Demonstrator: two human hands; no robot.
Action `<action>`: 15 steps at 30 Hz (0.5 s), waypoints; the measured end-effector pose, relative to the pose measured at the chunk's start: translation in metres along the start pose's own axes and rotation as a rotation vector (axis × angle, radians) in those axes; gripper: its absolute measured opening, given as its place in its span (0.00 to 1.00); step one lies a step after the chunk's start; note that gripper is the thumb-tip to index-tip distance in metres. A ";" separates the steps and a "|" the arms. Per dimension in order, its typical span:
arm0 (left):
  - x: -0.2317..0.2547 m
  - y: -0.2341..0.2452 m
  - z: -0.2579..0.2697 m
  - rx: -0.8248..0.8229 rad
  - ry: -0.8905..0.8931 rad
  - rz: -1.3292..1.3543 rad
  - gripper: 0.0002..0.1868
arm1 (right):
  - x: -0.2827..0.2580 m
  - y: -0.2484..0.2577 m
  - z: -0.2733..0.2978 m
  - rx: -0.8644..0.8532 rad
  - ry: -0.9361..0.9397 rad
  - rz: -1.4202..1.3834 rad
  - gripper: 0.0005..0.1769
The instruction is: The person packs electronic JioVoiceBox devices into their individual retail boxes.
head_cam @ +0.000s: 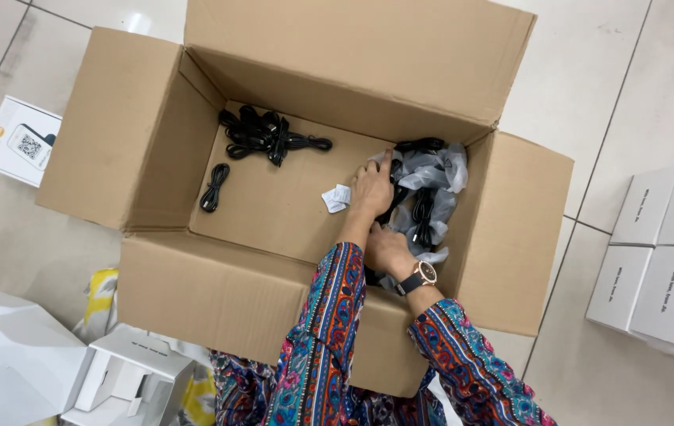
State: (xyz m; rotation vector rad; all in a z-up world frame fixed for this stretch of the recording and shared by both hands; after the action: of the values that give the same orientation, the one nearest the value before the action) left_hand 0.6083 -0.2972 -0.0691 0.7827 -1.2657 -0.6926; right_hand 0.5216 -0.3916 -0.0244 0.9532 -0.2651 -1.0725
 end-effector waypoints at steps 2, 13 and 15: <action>-0.001 0.006 -0.007 -0.098 0.059 0.021 0.40 | -0.001 -0.006 0.001 0.002 0.023 0.037 0.21; -0.034 -0.039 -0.018 -0.025 0.241 0.515 0.30 | 0.000 -0.005 0.007 0.091 0.091 0.009 0.25; -0.034 -0.043 -0.025 -0.012 0.254 0.551 0.31 | -0.002 -0.002 0.006 0.085 0.074 0.002 0.26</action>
State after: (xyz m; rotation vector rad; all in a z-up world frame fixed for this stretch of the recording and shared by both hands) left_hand 0.6256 -0.2901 -0.1262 0.4589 -1.1684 -0.1481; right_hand 0.5162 -0.3932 -0.0221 1.0661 -0.2521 -1.0285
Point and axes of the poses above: each hand's wrist, its own z-axis away from the middle knuckle, its own y-axis out of the back of the hand, x = y × z, the point moved 1 cm from there along -z, towards the middle knuckle
